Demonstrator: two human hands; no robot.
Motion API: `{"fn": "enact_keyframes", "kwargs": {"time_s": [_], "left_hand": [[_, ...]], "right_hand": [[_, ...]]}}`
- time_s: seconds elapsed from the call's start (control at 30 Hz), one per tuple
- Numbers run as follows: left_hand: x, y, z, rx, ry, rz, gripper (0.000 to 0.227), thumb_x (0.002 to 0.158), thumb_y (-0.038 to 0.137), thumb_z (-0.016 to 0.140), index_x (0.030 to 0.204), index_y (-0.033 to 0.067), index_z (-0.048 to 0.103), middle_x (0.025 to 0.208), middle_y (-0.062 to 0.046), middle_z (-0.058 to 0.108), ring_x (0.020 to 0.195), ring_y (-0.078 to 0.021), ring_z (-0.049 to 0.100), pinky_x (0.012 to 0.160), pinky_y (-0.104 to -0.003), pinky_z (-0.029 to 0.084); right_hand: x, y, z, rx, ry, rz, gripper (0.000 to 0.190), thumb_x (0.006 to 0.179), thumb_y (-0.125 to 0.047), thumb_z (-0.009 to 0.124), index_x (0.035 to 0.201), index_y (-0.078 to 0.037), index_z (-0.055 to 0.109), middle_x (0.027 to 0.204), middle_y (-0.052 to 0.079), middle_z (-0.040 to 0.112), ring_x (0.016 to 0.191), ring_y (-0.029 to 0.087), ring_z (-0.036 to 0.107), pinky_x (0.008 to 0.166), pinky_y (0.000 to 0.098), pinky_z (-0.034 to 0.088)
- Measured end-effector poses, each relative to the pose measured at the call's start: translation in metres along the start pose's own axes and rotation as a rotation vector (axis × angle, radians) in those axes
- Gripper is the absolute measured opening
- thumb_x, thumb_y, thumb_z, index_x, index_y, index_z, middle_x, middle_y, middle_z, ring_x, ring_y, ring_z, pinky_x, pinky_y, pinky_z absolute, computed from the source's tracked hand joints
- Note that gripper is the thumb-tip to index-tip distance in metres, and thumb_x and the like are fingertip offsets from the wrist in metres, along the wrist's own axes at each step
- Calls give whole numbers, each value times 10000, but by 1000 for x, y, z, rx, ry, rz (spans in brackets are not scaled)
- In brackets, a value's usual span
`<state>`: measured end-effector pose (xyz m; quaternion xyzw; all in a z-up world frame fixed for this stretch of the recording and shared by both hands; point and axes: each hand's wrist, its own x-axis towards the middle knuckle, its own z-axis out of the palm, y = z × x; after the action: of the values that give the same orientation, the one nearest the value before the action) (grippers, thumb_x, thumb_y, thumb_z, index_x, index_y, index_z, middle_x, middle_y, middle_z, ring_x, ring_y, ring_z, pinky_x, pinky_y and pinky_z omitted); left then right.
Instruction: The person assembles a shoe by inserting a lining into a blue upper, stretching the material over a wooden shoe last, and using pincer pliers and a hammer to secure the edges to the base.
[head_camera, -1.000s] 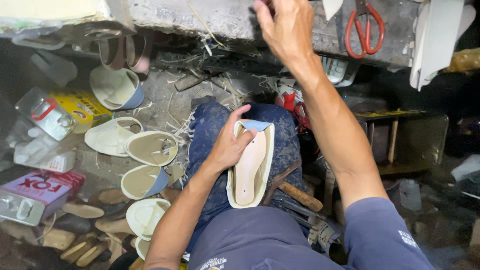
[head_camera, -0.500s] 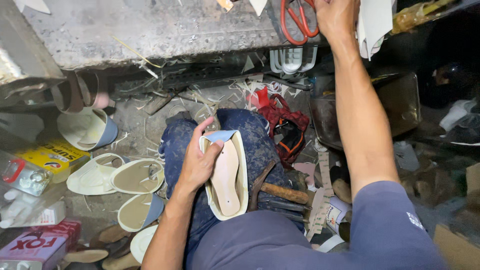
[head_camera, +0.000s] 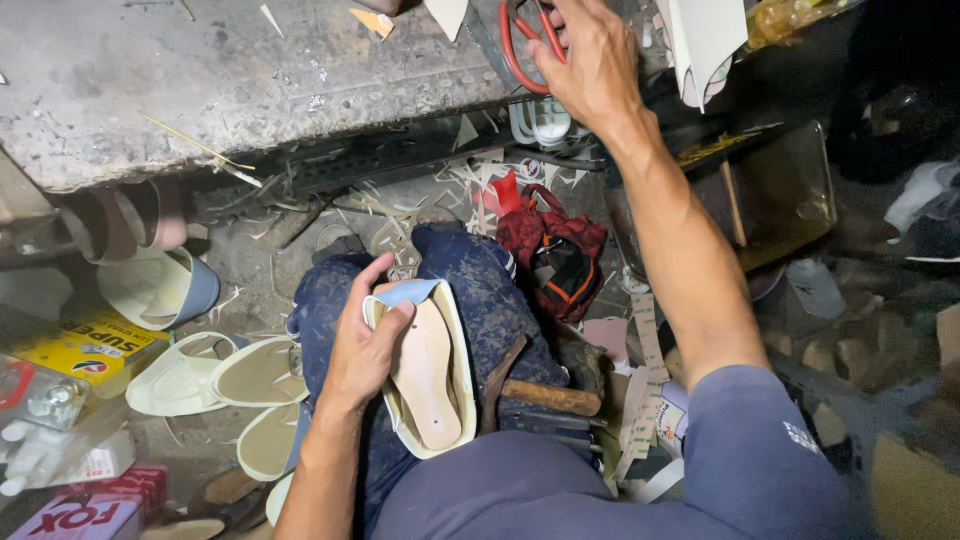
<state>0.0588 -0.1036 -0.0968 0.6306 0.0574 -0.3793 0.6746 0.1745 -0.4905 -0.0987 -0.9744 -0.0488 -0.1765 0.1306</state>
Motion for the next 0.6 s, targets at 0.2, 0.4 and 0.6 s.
{"fn": "enact_keyframes", "kwargs": {"time_s": [0.2, 0.4, 0.6], "left_hand": [[-1, 1, 0, -8, 40, -21, 672, 870, 205, 632, 1508, 132, 434, 1223, -88, 720, 958, -138, 668, 847, -270, 534], [0, 3, 1, 6, 4, -20, 657, 885, 190, 612, 1509, 135, 418, 1245, -97, 721, 974, -131, 659, 870, -268, 525], [0, 4, 3, -1, 9, -27, 662, 874, 181, 606, 1507, 126, 420, 1223, -96, 729, 906, -132, 660, 822, -270, 535]], "right_hand": [[-15, 31, -25, 65, -53, 143, 244, 1009, -90, 731, 1242, -40, 679, 1060, 146, 725, 801, 219, 684, 733, 403, 600], [-36, 81, -23, -193, 76, 129, 253, 967, -204, 872, 883, -84, 667, 796, 42, 667, 716, 287, 624, 651, 440, 455], [-18, 57, -16, -98, 175, 51, 79, 967, -61, 754, 982, 2, 708, 900, 169, 697, 823, 367, 608, 732, 436, 432]]}}
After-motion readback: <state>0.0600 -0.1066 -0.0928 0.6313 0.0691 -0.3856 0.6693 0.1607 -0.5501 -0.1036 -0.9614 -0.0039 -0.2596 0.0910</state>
